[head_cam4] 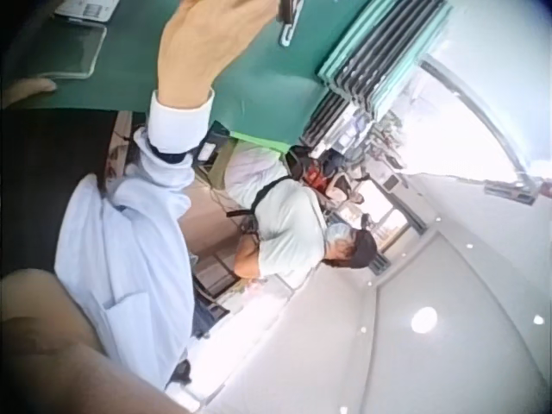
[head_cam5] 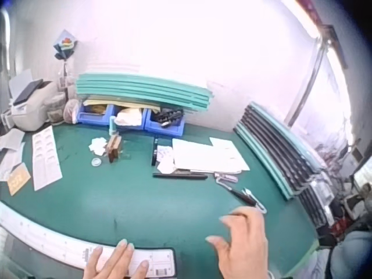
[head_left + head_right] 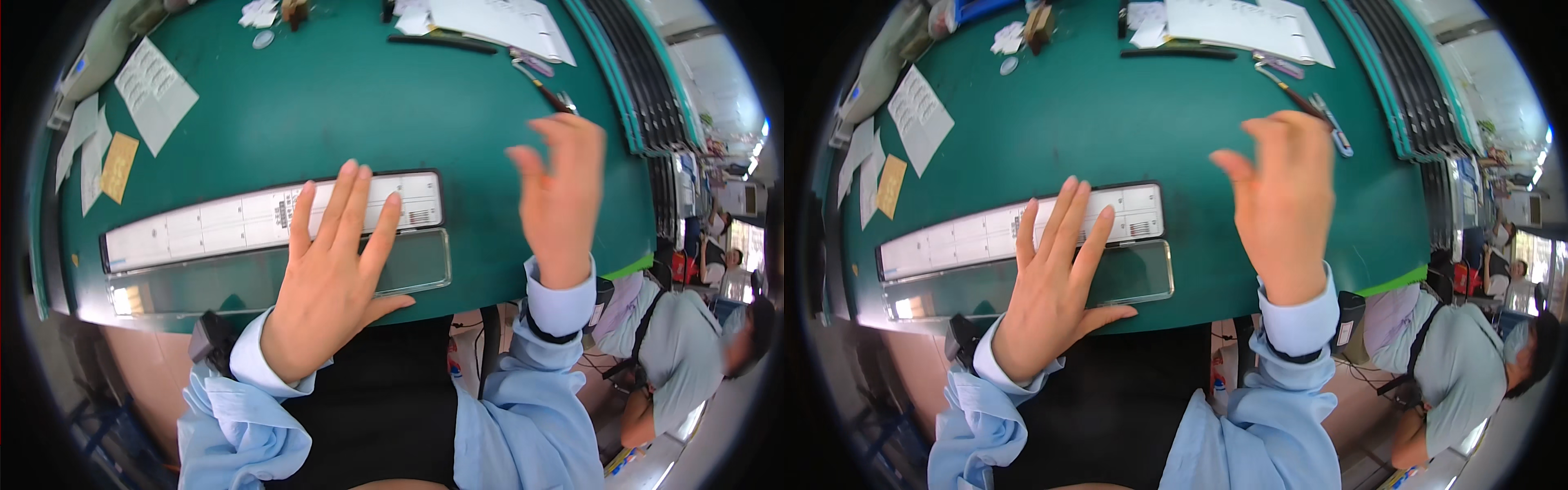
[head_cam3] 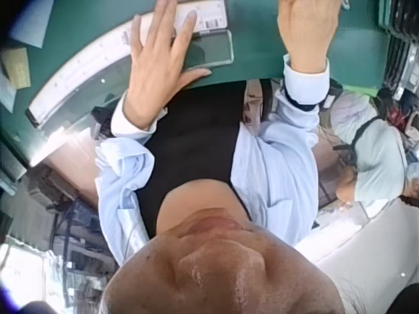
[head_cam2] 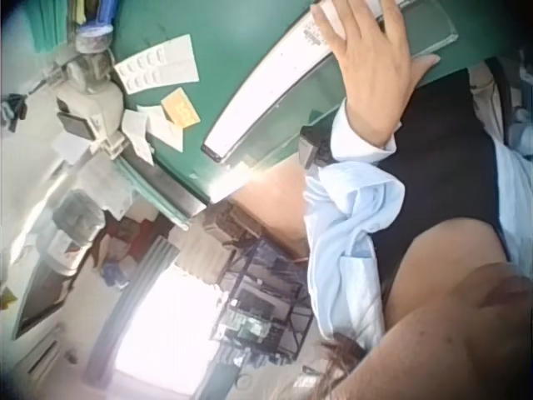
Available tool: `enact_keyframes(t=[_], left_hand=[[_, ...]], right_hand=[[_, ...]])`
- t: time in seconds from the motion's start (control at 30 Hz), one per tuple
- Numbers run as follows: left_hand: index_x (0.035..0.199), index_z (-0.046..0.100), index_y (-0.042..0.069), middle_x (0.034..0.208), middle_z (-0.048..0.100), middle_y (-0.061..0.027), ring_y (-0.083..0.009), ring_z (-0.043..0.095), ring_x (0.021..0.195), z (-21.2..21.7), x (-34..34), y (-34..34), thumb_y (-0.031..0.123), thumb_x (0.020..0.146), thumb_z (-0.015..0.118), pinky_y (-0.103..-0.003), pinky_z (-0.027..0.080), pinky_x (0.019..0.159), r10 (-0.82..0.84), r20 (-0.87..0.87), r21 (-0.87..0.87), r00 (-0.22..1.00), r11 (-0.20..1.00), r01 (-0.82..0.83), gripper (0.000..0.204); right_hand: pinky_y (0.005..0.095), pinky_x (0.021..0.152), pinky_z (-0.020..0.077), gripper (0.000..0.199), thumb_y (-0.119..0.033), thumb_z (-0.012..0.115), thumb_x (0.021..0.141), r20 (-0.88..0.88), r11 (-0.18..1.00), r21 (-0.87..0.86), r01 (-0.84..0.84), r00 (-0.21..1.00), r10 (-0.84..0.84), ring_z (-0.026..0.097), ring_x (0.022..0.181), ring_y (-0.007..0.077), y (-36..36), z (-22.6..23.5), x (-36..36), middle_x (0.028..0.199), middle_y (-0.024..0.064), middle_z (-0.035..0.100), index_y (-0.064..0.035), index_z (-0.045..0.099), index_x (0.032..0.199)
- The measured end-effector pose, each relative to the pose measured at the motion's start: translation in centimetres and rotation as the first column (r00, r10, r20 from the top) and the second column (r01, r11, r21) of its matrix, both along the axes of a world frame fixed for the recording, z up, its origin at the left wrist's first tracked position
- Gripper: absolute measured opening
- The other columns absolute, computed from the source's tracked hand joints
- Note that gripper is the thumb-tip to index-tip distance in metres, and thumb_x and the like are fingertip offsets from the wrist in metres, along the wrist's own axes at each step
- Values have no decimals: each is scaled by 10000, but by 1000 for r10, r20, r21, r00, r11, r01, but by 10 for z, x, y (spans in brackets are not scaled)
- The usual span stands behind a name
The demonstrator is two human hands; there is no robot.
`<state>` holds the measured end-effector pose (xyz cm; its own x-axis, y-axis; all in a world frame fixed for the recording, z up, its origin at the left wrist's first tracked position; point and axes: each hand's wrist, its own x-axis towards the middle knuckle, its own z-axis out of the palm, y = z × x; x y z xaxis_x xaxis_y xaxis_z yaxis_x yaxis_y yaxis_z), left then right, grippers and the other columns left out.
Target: Assembling or repairing a long electronic fixture using pliers and stickers on a workbench.
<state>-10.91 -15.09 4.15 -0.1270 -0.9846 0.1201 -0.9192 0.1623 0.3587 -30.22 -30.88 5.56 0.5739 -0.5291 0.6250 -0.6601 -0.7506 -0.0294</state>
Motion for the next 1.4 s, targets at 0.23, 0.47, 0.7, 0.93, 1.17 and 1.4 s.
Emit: enact_keyframes(t=[0.23,0.47,0.7,0.93,1.17,1.4], left_hand=[[1167,605,-37,1247,597,-197,-366,531,1227,-8,10,40,142,715,753,-497,371,1020,-222,-36,-240,974,948,207,509],[1063,639,-92,1121,657,-220,-371,617,1117,-4,32,60,-90,724,538,-478,485,945,-286,-37,-258,958,929,267,354],[1185,610,-43,1193,635,-219,-383,602,1149,-3,24,36,-140,815,477,-427,501,951,-353,-165,-219,921,923,315,405],[1248,564,-78,1255,591,-254,-439,538,1214,-18,45,38,-85,880,436,-478,446,1027,-466,-142,-113,873,884,454,390],[1285,531,-88,1301,550,-276,-457,501,1246,-30,63,43,-72,916,386,-500,415,1051,-513,-94,-63,853,858,509,397],[1265,561,-68,1270,586,-245,-414,545,1215,-11,40,34,-93,865,423,-463,449,1028,-480,-79,-159,874,871,464,423]], right_hand=[[495,931,339,668,-518,719,748,-202,980,178,90,978,-53,447,1122,385,2,-36,-12,1273,250,434,-20,550,1159],[487,981,310,355,-190,684,837,119,974,189,122,982,-146,463,1135,356,39,-30,-43,1309,193,452,-34,565,1133],[459,873,413,188,-100,695,793,276,973,209,98,949,-155,553,976,320,66,-53,-69,1094,153,567,-18,584,921],[434,833,458,165,-65,714,772,306,970,242,25,947,-100,602,878,297,69,-50,-64,1023,147,604,-12,585,859],[439,848,448,180,-54,704,773,291,966,259,5,953,-83,605,868,284,68,-47,-59,1023,144,601,-15,578,895],[406,800,435,78,-27,610,855,530,992,120,-48,848,-23,590,816,269,71,-53,-78,965,115,653,-34,557,911]])
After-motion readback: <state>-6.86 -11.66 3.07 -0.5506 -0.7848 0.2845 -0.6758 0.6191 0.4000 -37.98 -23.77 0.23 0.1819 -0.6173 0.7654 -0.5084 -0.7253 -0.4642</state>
